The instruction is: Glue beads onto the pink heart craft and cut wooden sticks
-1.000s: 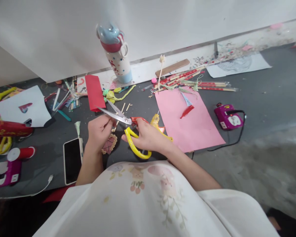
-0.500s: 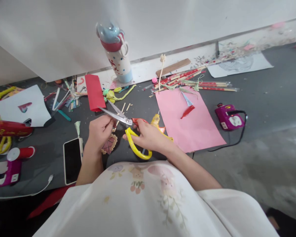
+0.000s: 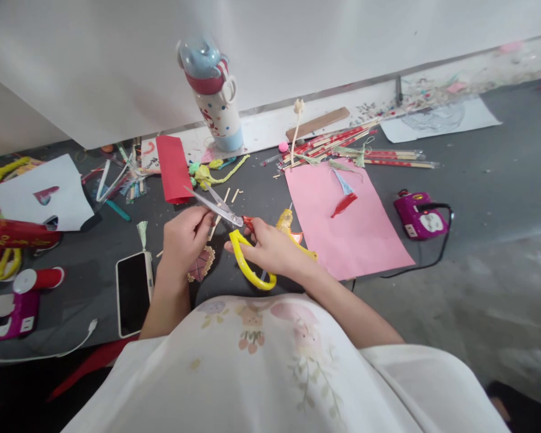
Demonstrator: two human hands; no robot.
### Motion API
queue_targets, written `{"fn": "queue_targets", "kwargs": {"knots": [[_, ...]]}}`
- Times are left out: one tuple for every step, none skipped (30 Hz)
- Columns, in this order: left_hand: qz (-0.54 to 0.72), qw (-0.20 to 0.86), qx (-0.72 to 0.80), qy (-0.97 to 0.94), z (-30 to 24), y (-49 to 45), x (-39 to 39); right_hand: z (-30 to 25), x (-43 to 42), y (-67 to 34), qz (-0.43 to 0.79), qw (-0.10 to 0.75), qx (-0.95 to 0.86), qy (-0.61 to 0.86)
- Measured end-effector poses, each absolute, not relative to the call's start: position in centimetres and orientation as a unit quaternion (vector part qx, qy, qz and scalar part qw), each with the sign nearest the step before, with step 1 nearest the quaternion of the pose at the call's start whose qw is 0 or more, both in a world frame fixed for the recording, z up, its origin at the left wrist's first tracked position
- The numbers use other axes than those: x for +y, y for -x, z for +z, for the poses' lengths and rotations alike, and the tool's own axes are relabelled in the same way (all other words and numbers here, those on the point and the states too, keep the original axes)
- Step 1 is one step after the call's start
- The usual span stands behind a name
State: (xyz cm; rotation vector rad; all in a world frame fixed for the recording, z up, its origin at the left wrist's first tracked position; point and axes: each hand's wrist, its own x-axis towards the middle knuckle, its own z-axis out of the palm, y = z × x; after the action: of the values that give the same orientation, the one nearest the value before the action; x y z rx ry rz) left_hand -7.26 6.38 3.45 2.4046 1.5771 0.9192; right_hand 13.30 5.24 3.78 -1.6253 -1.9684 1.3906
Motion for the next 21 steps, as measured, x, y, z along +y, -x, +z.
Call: {"fn": "queue_targets", "kwargs": {"knots": [[0.3, 0.035, 0.52, -0.799, 3.29, 7.27, 6.35, 3.69, 5.26, -13.28, 0.479, 0.118, -0.668, 0.557], [0.296, 0.012, 0.515, -0.804, 3.1, 7.32, 6.32, 3.61, 5.27, -13.26, 0.48, 0.118, -0.665, 0.56], [0.294, -0.007, 0.507, -0.81, 2.91, 7.38, 6.29, 3.53, 5.26, -13.24, 0.478, 0.118, -0.665, 0.561], [0.295, -0.019, 0.498, -0.815, 2.73, 7.46, 6.28, 3.48, 5.23, -13.23, 0.475, 0.12, -0.667, 0.562], [0.299, -0.024, 0.489, -0.819, 2.58, 7.55, 6.28, 3.45, 5.18, -13.23, 0.471, 0.121, -0.67, 0.561], [0.307, -0.024, 0.481, -0.821, 2.47, 7.62, 6.3, 3.45, 5.13, -13.24, 0.468, 0.123, -0.673, 0.559], [0.318, -0.02, 0.474, -0.821, 2.41, 7.68, 6.32, 3.49, 5.07, -13.26, 0.467, 0.124, -0.676, 0.557], [0.33, -0.012, 0.468, -0.82, 2.41, 7.72, 6.36, 3.55, 5.03, -13.28, 0.468, 0.126, -0.678, 0.553], [0.341, -0.002, 0.463, -0.818, 2.45, 7.74, 6.4, 3.64, 5.0, -13.31, 0.47, 0.128, -0.681, 0.547], [0.349, 0.01, 0.46, -0.816, 2.54, 7.74, 6.44, 3.75, 4.99, -13.34, 0.471, 0.129, -0.683, 0.543], [0.355, 0.022, 0.458, -0.815, 2.65, 7.74, 6.47, 3.87, 5.0, -13.37, 0.472, 0.13, -0.687, 0.538], [0.358, 0.034, 0.457, -0.814, 2.78, 7.72, 6.49, 3.98, 5.03, -13.4, 0.471, 0.13, -0.69, 0.534], [0.36, 0.046, 0.456, -0.813, 2.91, 7.69, 6.49, 4.09, 5.06, -13.42, 0.468, 0.129, -0.694, 0.531], [0.36, 0.056, 0.456, -0.812, 3.04, 7.66, 6.48, 4.17, 5.1, -13.43, 0.465, 0.128, -0.698, 0.529], [0.36, 0.065, 0.456, -0.811, 3.14, 7.64, 6.47, 4.23, 5.12, -13.45, 0.463, 0.129, -0.701, 0.528], [0.36, 0.072, 0.457, -0.81, 3.22, 7.61, 6.44, 4.25, 5.14, -13.46, 0.461, 0.129, -0.702, 0.526], [0.36, 0.075, 0.458, -0.809, 3.28, 7.58, 6.41, 4.24, 5.13, -13.47, 0.46, 0.13, -0.703, 0.526], [0.36, 0.077, 0.46, -0.808, 3.32, 7.55, 6.38, 4.21, 5.12, -13.49, 0.46, 0.129, -0.703, 0.527], [0.36, 0.078, 0.462, -0.807, 3.34, 7.52, 6.36, 4.16, 5.09, -13.5, 0.459, 0.129, -0.702, 0.528], [0.36, 0.079, 0.464, -0.806, 3.36, 7.49, 6.33, 4.11, 5.05, -13.52, 0.46, 0.128, -0.702, 0.529], [0.358, 0.082, 0.467, -0.805, 3.38, 7.47, 6.31, 4.08, 5.01, -13.53, 0.46, 0.126, -0.701, 0.53]]}}
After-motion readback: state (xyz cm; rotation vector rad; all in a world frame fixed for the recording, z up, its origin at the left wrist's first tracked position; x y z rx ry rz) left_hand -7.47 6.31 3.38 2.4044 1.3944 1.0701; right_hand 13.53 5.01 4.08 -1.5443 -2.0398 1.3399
